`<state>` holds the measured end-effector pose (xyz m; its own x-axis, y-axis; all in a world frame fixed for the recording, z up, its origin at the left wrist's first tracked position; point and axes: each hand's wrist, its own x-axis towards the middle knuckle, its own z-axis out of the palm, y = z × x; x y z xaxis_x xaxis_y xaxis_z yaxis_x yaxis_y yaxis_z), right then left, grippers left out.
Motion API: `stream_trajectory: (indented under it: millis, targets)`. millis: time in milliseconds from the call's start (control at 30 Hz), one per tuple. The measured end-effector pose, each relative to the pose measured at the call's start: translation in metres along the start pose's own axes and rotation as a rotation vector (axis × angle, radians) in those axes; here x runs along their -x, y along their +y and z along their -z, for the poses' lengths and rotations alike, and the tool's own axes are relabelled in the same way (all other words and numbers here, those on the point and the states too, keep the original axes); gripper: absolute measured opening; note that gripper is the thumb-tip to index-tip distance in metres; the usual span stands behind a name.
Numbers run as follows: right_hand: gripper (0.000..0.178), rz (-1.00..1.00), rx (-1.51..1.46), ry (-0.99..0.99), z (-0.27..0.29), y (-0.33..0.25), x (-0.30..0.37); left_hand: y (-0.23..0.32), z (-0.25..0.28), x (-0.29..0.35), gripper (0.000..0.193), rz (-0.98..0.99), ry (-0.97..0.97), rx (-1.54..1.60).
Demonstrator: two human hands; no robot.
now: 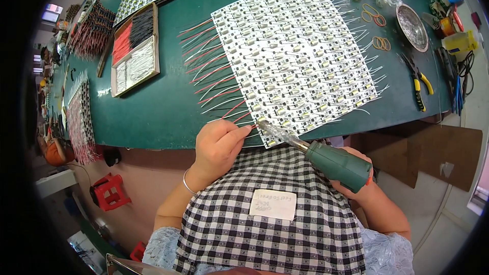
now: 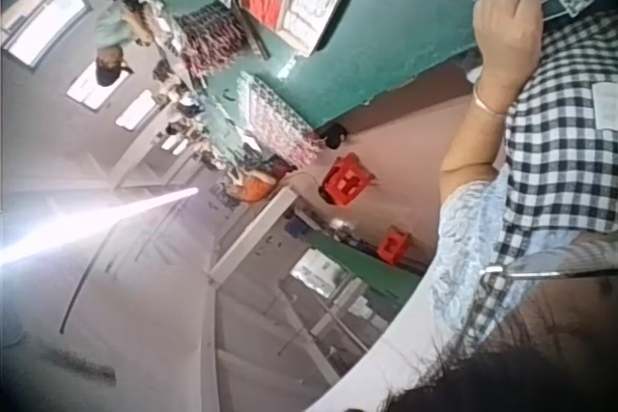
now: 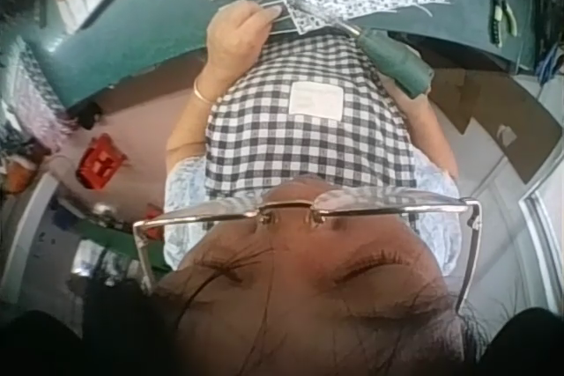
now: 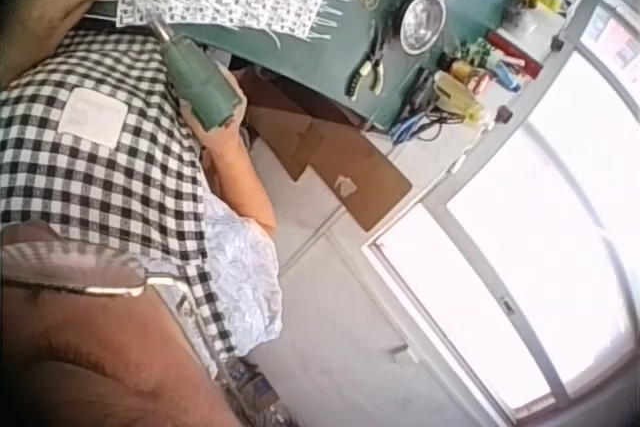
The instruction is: The person takes wires from a box and solders them onto a circuit board using a soldering tool.
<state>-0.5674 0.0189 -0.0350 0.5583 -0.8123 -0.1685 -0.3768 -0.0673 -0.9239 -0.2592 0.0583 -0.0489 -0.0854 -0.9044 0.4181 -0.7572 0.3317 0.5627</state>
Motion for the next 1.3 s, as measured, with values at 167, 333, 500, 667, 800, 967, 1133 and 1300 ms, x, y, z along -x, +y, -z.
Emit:
stream_trajectory:
  millis: [167, 333, 500, 667, 800, 967, 1133, 1300]
  targets:
    - [0.038, 0.188, 0.257, -0.057, 0.008, -0.007, -0.005, -0.001, -0.001, 0.001, 0.023, -0.005, -0.002, -0.001]
    - [0.047, 0.28, 0.197, -0.041, 0.007, -0.01, -0.01, -0.002, -0.002, 0.0, 0.018, -0.042, 0.022, -0.001]
    - [0.04, 0.065, -0.077, 0.0, 0.008, -0.015, -0.002, -0.002, -0.002, -0.001, 0.017, -0.04, 0.018, 0.004]
    - [0.028, 0.09, -0.218, -0.033, 0.012, -0.021, 0.006, 0.0, -0.001, -0.001, 0.021, -0.009, 0.005, -0.007]
    - [0.028, 0.075, -0.202, -0.009, 0.009, -0.024, 0.018, 0.002, -0.001, 0.0, 0.02, 0.022, 0.01, -0.01]
    - [0.028, 0.168, -0.019, -0.06, 0.019, -0.023, 0.02, 0.009, 0.002, 0.008, 0.025, -0.082, 0.093, -0.143]
    - [0.027, 0.084, 0.142, -0.02, 0.016, -0.022, 0.023, 0.011, -0.003, 0.012, 0.022, -0.08, 0.074, -0.155]
    - [0.032, 0.035, 0.145, -0.04, 0.012, -0.024, 0.017, 0.011, -0.003, 0.013, 0.021, -0.071, 0.066, -0.151]
